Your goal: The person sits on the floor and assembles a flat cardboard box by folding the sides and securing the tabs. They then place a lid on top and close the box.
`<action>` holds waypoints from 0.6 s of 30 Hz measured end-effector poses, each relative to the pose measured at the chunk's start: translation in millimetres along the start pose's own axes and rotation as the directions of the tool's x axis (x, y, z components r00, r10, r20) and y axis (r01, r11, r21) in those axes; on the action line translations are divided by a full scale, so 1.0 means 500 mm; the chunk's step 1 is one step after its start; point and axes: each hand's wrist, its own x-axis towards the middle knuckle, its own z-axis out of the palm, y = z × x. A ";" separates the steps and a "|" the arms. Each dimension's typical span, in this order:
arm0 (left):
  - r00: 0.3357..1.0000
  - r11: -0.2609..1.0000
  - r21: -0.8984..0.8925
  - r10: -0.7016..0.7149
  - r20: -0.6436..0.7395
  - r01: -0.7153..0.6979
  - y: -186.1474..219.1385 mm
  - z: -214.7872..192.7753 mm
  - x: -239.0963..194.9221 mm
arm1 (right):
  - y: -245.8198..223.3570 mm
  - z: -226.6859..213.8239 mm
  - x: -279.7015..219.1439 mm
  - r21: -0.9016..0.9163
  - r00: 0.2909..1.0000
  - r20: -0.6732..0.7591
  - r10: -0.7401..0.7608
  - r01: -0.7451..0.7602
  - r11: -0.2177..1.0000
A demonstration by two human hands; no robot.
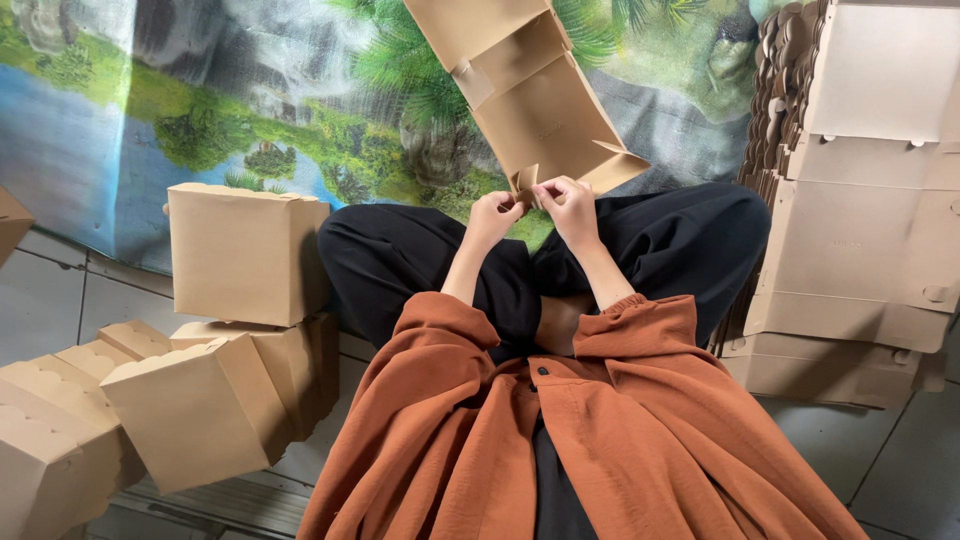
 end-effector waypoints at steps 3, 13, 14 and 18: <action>0.999 0.999 0.028 -0.032 -0.004 0.033 -0.031 0.008 0.022 | -0.017 -0.006 0.000 -0.005 0.999 0.027 -0.023 0.023 1.000; 0.995 0.994 0.045 -0.095 -0.030 0.096 -0.026 -0.006 0.042 | 0.001 0.001 -0.006 0.073 0.975 0.219 -0.036 0.021 0.997; 0.995 0.994 0.053 -0.096 -0.023 0.097 -0.029 -0.005 0.045 | 0.005 0.001 -0.004 0.101 0.976 0.219 -0.011 -0.011 0.995; 0.995 0.995 0.045 -0.091 -0.027 0.092 -0.042 0.000 0.054 | 0.015 0.001 -0.002 0.186 0.973 0.228 0.048 -0.091 0.978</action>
